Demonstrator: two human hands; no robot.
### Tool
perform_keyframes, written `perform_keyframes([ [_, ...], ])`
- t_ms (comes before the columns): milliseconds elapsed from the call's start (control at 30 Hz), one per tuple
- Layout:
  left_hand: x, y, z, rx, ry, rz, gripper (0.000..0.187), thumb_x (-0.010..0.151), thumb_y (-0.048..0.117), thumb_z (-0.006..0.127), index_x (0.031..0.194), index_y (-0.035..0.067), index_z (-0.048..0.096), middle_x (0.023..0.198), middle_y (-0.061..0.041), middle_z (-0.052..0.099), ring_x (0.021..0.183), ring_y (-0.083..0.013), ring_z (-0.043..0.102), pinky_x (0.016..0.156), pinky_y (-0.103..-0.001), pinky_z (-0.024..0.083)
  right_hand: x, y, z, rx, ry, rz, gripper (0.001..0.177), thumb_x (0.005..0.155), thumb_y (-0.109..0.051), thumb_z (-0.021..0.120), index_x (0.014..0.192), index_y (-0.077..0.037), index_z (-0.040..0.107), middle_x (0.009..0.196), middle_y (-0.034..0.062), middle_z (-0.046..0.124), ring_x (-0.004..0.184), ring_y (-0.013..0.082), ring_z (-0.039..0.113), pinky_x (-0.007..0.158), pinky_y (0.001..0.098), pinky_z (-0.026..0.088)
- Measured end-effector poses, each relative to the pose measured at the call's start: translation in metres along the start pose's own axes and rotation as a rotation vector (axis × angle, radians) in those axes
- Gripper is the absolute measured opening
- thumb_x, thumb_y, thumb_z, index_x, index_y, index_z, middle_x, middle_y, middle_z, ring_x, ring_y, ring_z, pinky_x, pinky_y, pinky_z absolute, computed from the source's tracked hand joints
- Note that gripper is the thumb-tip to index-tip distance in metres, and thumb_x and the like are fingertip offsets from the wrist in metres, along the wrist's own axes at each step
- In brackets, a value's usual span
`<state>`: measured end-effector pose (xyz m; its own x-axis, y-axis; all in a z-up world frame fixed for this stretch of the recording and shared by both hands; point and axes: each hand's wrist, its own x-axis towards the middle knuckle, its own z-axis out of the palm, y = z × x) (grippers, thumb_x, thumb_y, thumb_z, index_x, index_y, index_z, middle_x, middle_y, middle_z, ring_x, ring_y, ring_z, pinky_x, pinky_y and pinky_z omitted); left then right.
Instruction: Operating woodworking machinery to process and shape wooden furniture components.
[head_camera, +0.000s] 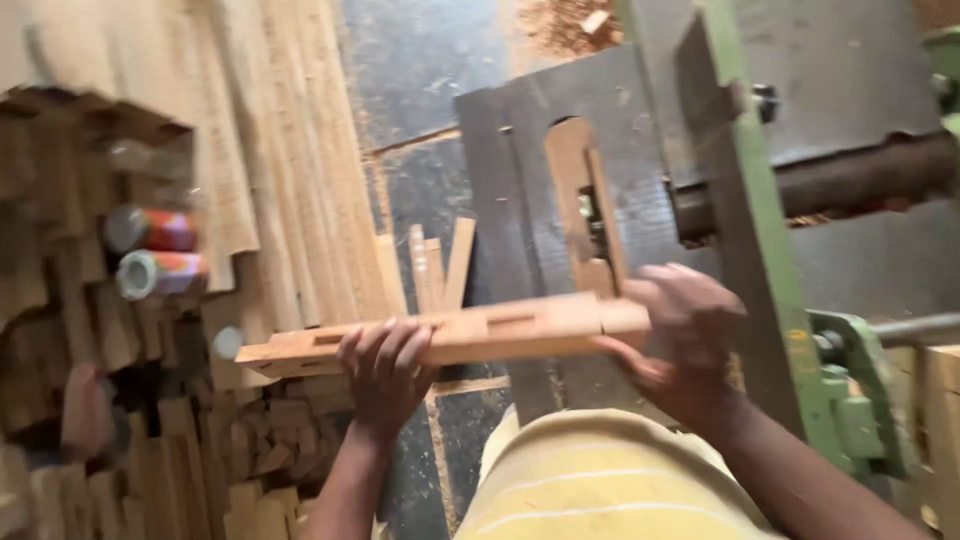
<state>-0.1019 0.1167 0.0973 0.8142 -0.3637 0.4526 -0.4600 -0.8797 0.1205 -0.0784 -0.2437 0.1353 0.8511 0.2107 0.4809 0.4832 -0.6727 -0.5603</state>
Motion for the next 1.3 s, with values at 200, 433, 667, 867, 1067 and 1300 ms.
perform_keyframes([
  [200, -0.072, 0.007, -0.076, 0.152, 0.112, 0.078, 0.020, 0.105, 0.031, 0.067, 0.118, 0.030, 0.052, 0.131, 0.003, 0.057, 0.131, -0.0203, 0.051, 0.125, -0.058, 0.021, -0.055, -0.045, -0.074, 0.276, -0.316, 0.102, 0.044, 0.076, -0.023, 0.086, 0.111, -0.006, 0.067, 0.105, 0.0093, 0.071, 0.092, 0.0260, 0.072, 0.077, 0.0342, 0.060],
  [433, -0.094, 0.017, -0.109, 0.225, 0.291, 0.078, 0.009, 0.109, 0.044, 0.056, 0.113, 0.039, 0.049, 0.122, 0.008, 0.054, 0.130, -0.0163, 0.049, 0.128, -0.053, 0.018, -0.082, -0.082, -0.094, 0.277, -0.214, -0.012, 0.041, 0.071, 0.002, 0.074, 0.112, -0.002, 0.067, 0.104, 0.0116, 0.070, 0.095, 0.0282, 0.073, 0.083, 0.0367, 0.060],
  [667, -0.105, 0.018, -0.116, 0.292, 0.347, 0.125, 0.014, 0.111, 0.051, 0.053, 0.116, 0.040, 0.047, 0.122, 0.010, 0.054, 0.130, -0.0140, 0.046, 0.128, -0.052, 0.016, -0.097, -0.092, -0.093, 0.321, -0.193, 0.005, 0.040, 0.073, 0.001, 0.078, 0.111, -0.001, 0.067, 0.103, 0.0130, 0.071, 0.093, 0.0265, 0.073, 0.081, 0.0349, 0.060],
  [867, -0.111, 0.022, -0.119, 0.272, 0.343, 0.138, 0.009, 0.109, 0.047, 0.052, 0.111, 0.039, 0.048, 0.117, 0.009, 0.056, 0.127, -0.0154, 0.048, 0.125, -0.054, 0.019, -0.105, -0.093, -0.090, 0.328, -0.204, 0.035, 0.038, 0.074, -0.001, 0.079, 0.110, -0.001, 0.068, 0.102, 0.0131, 0.071, 0.092, 0.0262, 0.072, 0.082, 0.0348, 0.060],
  [1067, -0.048, 0.047, -0.173, -0.104, -0.208, 0.072, 0.054, 0.097, 0.058, 0.062, 0.130, 0.015, 0.062, 0.127, -0.006, 0.065, 0.120, -0.0286, 0.059, 0.109, -0.050, 0.038, -0.117, -0.089, -0.099, 0.765, -0.199, 0.487, 0.067, 0.084, -0.019, 0.078, 0.140, 0.004, 0.047, 0.115, 0.0104, 0.063, 0.094, 0.0173, 0.065, 0.082, 0.0315, 0.059],
  [1300, -0.033, 0.047, -0.158, -0.586, -1.055, -0.329, 0.067, 0.089, 0.059, 0.062, 0.141, 0.017, 0.063, 0.130, -0.013, 0.069, 0.120, -0.0315, 0.062, 0.098, -0.045, 0.047, -0.129, -0.047, -0.083, 1.364, -0.449, 1.234, 0.063, 0.093, -0.045, 0.066, 0.128, 0.006, 0.060, 0.076, 0.0081, 0.067, 0.047, 0.0090, 0.056, 0.041, 0.0233, 0.047],
])
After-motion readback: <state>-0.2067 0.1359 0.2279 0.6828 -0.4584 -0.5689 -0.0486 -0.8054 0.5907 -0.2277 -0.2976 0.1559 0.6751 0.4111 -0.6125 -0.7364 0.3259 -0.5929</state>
